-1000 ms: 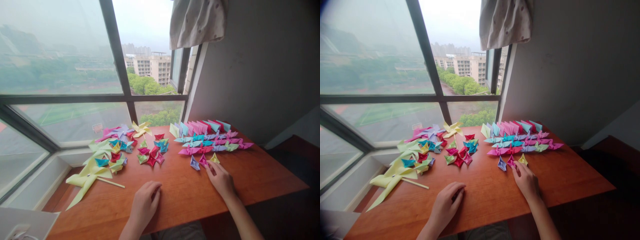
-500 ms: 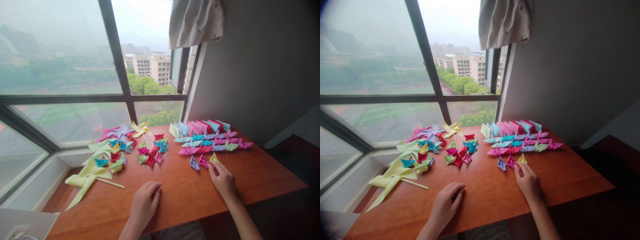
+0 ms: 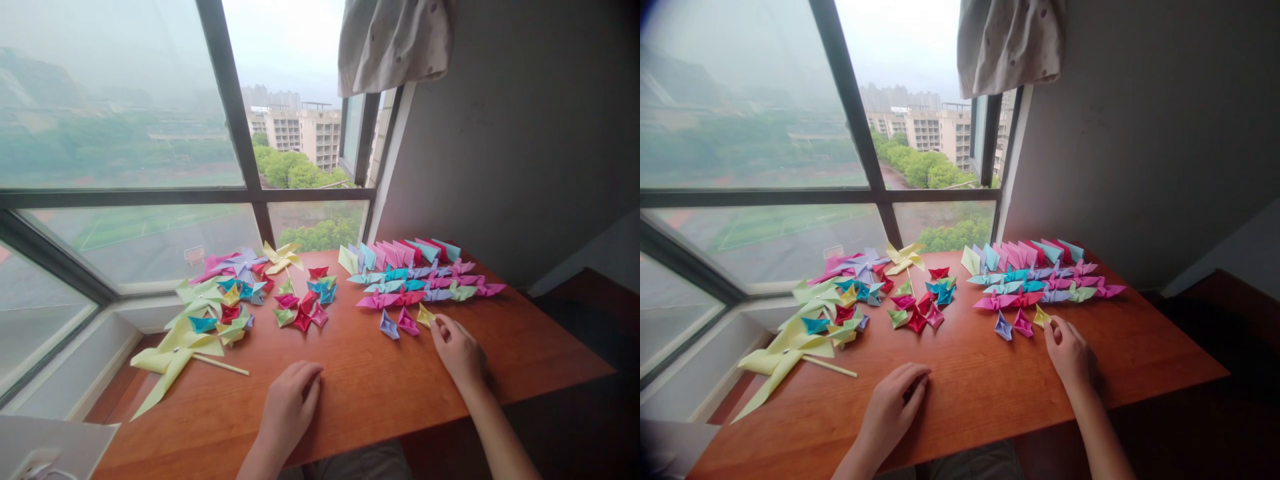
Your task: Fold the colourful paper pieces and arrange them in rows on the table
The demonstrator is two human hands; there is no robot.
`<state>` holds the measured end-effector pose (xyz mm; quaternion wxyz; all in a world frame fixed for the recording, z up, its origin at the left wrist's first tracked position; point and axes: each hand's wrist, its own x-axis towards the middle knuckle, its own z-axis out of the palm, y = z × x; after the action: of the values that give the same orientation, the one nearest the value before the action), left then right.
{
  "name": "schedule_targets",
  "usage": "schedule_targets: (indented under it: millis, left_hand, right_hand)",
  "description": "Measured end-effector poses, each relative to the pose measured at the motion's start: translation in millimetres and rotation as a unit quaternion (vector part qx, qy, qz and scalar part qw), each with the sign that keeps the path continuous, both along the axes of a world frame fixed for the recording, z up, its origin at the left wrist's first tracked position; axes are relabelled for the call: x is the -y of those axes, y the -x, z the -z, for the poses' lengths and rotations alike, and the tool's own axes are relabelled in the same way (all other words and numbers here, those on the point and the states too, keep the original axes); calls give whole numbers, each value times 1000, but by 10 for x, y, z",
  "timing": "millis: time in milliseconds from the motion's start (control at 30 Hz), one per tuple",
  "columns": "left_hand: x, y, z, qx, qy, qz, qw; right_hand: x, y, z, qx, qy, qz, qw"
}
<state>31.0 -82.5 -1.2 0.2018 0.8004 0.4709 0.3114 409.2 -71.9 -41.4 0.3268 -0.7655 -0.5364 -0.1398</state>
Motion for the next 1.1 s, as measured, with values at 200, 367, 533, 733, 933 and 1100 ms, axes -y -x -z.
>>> schedule_targets:
  millis: [200, 367, 533, 733, 933, 1100]
  left_hand:
    - [-3, 3, 11, -8, 11, 4, 1000]
    - [3, 8, 17, -11, 18, 2, 1000]
    - [-3, 7, 26, -12, 24, 3, 1000]
    - [-10, 6, 11, -13, 24, 5, 1000]
    - [1, -2, 2, -15, 26, 8, 1000]
    - [-2, -8, 4, -12, 24, 4, 1000]
  right_hand:
    - [5, -16, 6, -29, 8, -28, 999]
    - [11, -8, 12, -23, -2, -34, 999]
    - [30, -1, 20, -9, -23, -51, 998]
    - [61, 11, 16, 8, -31, -51, 998]
    - [64, 4, 28, 10, -35, -68, 997]
    - [69, 4, 36, 9, -34, -63, 997]
